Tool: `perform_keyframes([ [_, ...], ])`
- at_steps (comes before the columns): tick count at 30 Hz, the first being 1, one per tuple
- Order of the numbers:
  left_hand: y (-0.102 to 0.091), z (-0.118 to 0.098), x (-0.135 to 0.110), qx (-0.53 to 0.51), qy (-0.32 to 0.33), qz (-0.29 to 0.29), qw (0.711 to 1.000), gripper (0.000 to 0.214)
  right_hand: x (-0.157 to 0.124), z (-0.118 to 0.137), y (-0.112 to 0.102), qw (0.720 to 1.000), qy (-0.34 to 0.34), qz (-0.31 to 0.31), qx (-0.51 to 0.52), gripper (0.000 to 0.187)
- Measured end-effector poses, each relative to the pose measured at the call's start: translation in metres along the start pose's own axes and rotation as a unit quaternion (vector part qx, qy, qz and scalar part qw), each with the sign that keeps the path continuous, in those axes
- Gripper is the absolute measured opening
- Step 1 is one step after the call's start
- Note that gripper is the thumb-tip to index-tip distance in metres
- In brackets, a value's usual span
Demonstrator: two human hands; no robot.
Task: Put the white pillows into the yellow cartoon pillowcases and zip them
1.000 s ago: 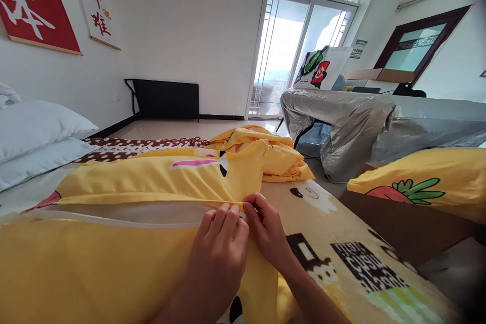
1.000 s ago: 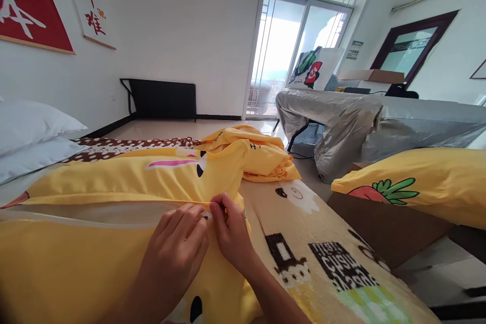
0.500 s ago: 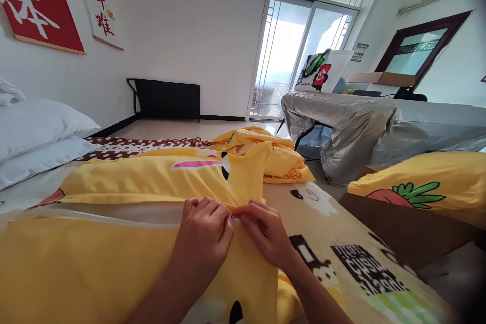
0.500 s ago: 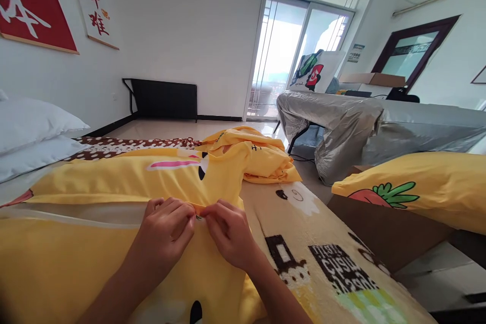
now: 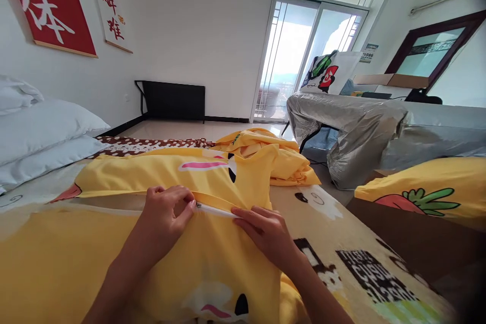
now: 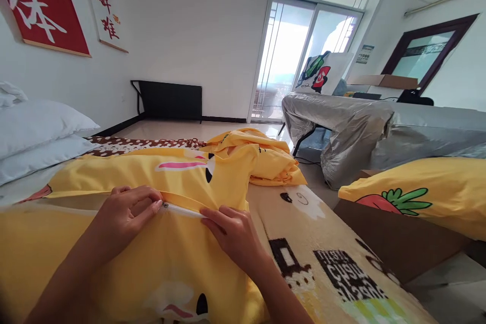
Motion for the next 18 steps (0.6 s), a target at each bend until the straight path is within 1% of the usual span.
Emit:
perform_keyframes([
  [2,-0.005,0.005,-0.001,0.006,-0.018,-0.010,1.000,0.028,0.000,0.000,-0.003,1.000,-0.013,-0.005,-0.024,0.025],
  [5,-0.017,0.017,-0.001,0.012,-0.051,-0.044,0.998,0.028,0.001,-0.004,-0.012,0.999,-0.021,-0.021,-0.044,0.027],
  [7,-0.024,0.024,0.000,0.003,-0.061,-0.061,0.996,0.027,0.003,-0.008,-0.019,0.998,-0.020,-0.040,-0.053,0.026],
  [9,-0.028,0.027,0.000,-0.021,-0.063,-0.065,0.996,0.026,0.004,-0.013,-0.026,0.996,-0.014,-0.060,-0.058,0.024],
  [12,-0.028,0.023,-0.003,-0.071,-0.060,-0.081,0.992,0.027,0.002,-0.020,-0.035,0.995,-0.007,-0.080,-0.066,0.021],
  [14,-0.029,0.018,-0.008,-0.094,-0.054,-0.113,0.988,0.026,0.000,-0.024,-0.043,0.991,-0.010,-0.098,-0.085,0.021],
  [16,-0.031,0.012,-0.012,-0.104,-0.041,-0.143,0.983,0.024,-0.005,-0.028,-0.055,0.984,-0.013,-0.135,-0.115,0.020],
  [18,-0.032,0.009,-0.012,-0.103,-0.031,-0.157,0.982,0.023,-0.011,-0.034,-0.073,0.970,-0.009,-0.188,-0.151,0.020],
])
Point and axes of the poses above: each hand's wrist, its own x-axis towards the middle knuckle, its own y-axis out of the palm, z = x × y, the point moved 8 cm from there along x, towards the middle knuckle, and after that the axes turned 5 degrees about z, right-handed, at the moved point
